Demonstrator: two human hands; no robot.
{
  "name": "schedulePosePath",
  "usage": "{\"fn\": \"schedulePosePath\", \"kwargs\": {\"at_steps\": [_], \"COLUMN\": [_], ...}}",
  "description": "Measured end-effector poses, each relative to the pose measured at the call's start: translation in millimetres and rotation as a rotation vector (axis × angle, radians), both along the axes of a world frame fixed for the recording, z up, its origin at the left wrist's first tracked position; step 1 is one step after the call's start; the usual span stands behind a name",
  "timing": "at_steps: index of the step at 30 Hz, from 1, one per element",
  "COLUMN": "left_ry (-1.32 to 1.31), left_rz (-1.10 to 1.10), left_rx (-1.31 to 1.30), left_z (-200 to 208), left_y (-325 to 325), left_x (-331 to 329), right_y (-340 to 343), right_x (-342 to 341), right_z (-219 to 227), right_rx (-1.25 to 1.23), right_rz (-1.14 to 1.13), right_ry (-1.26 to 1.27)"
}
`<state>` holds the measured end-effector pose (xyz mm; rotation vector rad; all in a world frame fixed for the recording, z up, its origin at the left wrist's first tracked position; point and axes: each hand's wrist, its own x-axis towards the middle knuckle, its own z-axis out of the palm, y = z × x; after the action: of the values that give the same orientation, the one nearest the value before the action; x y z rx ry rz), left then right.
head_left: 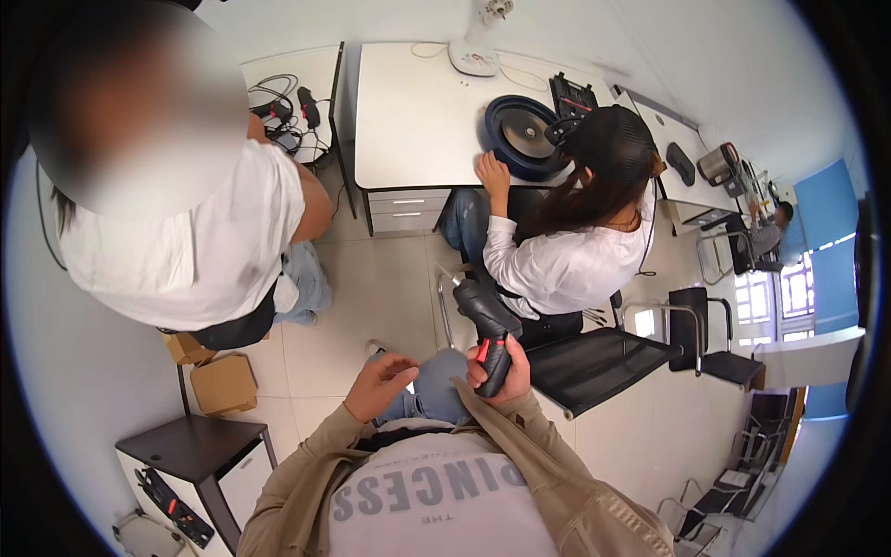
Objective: The person assembles a yellow electronic device by attaching a perforated cover and securing it with screws using a power drill. They then move to a different table to inspect and handle several other power drills.
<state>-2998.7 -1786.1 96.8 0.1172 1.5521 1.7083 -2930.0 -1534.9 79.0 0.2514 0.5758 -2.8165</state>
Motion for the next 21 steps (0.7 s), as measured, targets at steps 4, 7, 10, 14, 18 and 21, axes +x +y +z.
{"fn": "schedulePosePath", "kwargs": {"at_steps": [4, 7, 10, 14, 18, 21], "left_ry": [0.087, 0.081, 0.089, 0.093, 0.049, 0.079], "left_rz": [-0.001, -0.014, 0.051, 0.197, 0.327, 0.391], "left_rx": [0.033, 0.002, -0.024, -0.055, -0.008, 0.025], "left_z": [-8, -10, -4, 3, -12, -5], "left_y": [-9, -15, -21, -27, -14, 9], "left_x": [-14, -29, -43, -62, -73, -87], "right_y": [-28, -33, -32, -28, -21, -7], "right_x": [-25, -48, -80, -134, -177, -201], "right_z": [11, 9, 3, 1, 9, 3], "right_rx": [-0.008, 0.009, -0.023, -0.029, -0.079, -0.035], "right_rz": [-0.172, -0.119, -0.01, 0.086, 0.21, 0.27], "right_ry": [-0.2, -0.209, -0.192, -0.171, -0.184, -0.159]}}
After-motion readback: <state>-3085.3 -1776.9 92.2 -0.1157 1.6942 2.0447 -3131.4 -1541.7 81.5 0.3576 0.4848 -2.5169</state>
